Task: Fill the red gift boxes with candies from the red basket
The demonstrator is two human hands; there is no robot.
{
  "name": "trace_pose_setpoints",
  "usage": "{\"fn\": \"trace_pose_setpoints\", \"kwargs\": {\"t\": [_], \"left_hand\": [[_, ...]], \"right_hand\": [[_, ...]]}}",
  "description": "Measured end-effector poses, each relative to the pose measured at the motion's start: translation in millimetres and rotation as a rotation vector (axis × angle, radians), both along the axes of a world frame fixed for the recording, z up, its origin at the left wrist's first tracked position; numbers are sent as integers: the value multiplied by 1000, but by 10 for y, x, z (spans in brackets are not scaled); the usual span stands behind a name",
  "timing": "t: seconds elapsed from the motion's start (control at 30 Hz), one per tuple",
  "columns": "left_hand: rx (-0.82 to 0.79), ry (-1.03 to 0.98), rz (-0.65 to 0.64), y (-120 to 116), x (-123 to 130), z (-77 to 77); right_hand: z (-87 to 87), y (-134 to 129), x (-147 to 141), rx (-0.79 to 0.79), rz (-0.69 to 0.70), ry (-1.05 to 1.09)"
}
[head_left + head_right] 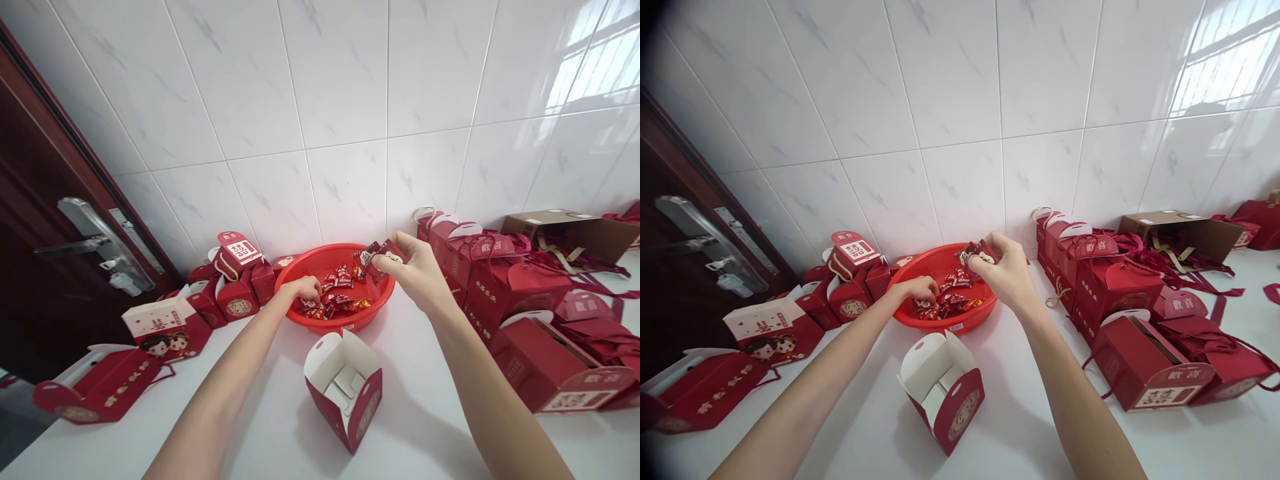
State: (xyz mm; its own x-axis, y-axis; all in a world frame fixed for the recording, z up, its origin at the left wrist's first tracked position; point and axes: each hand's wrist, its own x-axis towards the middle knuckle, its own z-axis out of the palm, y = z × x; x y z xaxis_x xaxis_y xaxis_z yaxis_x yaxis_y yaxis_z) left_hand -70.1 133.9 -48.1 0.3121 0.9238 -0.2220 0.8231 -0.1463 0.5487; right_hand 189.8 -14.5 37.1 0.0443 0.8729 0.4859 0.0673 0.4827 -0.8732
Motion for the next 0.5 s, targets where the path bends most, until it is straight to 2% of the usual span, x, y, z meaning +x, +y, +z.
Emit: {"fn": "trace_pose_setpoints", "kwargs": {"t": [0.1, 0.27, 0.5], "left_hand": [[34, -143, 48, -23, 21, 46], [153, -503, 134, -172, 52, 175], [121, -808, 187, -468, 131, 254]], "right_hand": [[9, -10, -8, -18, 54, 64], [11, -1, 16, -13, 113, 128], [-20, 32, 23, -54, 223, 137]]}}
